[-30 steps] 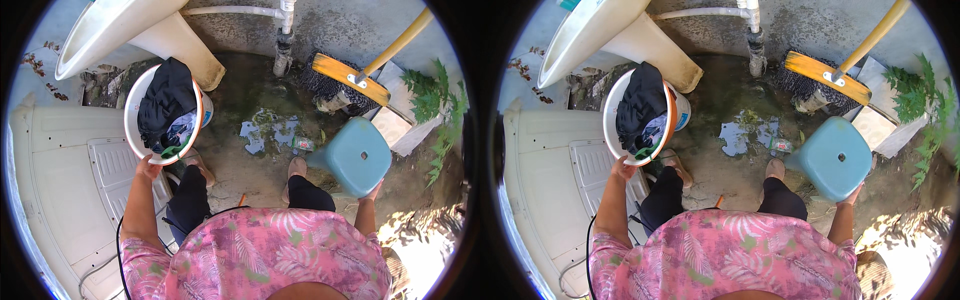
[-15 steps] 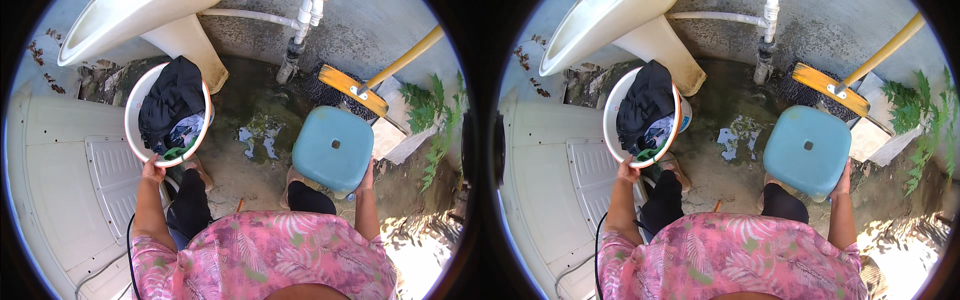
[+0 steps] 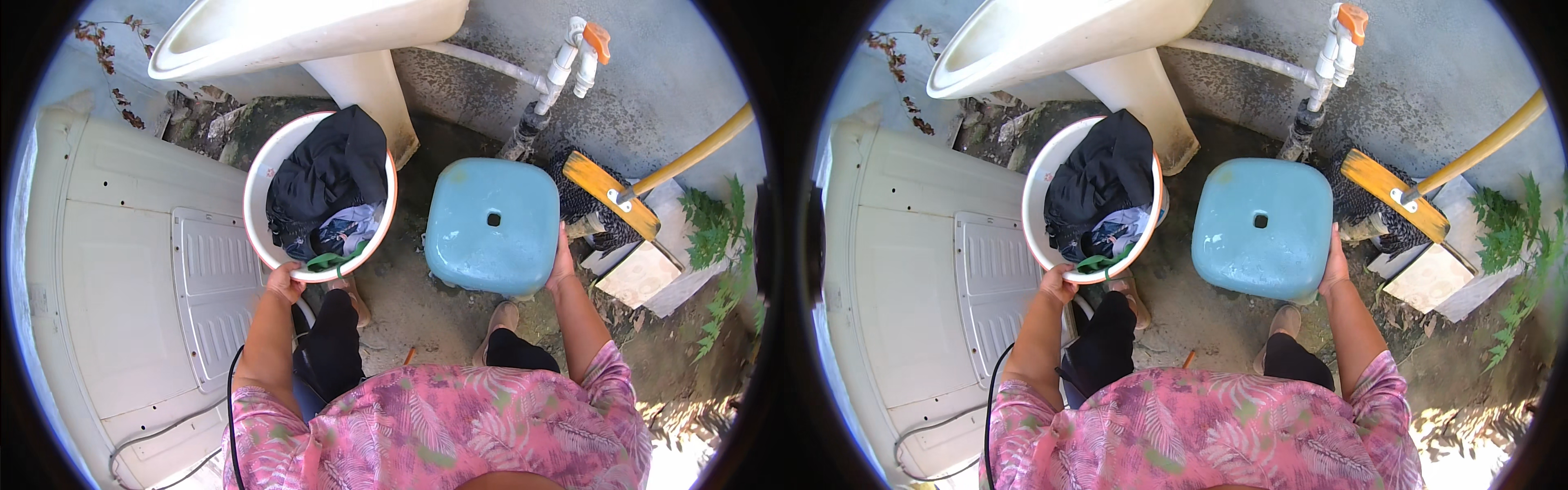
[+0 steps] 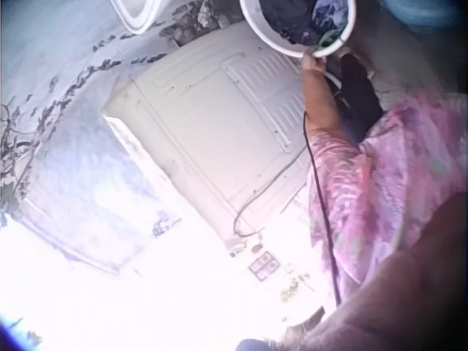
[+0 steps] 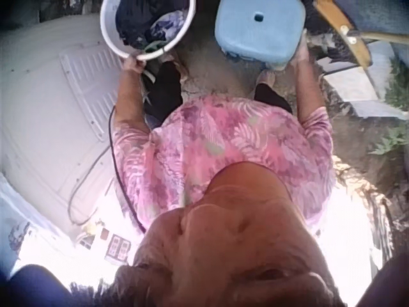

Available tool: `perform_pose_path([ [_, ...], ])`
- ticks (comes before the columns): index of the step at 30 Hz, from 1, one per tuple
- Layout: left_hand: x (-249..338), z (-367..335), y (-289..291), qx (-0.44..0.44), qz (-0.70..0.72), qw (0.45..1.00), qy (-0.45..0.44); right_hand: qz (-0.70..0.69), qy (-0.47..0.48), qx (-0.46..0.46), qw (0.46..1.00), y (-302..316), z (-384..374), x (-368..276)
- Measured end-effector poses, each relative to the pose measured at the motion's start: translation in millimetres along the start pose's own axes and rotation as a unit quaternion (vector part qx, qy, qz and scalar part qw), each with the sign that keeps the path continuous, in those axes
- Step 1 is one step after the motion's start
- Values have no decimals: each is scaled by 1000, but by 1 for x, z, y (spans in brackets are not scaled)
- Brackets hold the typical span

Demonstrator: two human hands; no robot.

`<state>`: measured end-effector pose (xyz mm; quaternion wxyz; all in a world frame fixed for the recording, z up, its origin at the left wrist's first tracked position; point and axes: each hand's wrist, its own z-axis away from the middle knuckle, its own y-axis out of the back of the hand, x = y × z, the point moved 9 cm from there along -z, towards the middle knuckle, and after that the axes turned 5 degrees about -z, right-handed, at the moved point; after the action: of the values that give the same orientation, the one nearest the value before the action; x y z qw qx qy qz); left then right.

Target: The person washes clothes by hand in a basin, rinsing them with water from a faucet, and transferring them to a bucket.

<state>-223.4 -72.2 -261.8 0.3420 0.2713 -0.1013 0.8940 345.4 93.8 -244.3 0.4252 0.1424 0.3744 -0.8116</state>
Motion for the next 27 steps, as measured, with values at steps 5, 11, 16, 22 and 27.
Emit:
perform_pose_path([
  [5,1,-2,-6,-12,36,999,-14,-14,15,-21,1000,26,-46,17],
  [11,10,-6,3,-10,43,997,-57,262,-50,247,931,100,-42,11],
  [16,27,-20,20,-21,56,993,-101,463,555,151,674,-32,24,-60],
  [22,37,-6,9,-44,2,990,-133,462,164,-228,841,-184,-7,73],
  [27,39,35,-22,-37,-22,984,-173,319,-102,-206,919,-241,-17,138],
])
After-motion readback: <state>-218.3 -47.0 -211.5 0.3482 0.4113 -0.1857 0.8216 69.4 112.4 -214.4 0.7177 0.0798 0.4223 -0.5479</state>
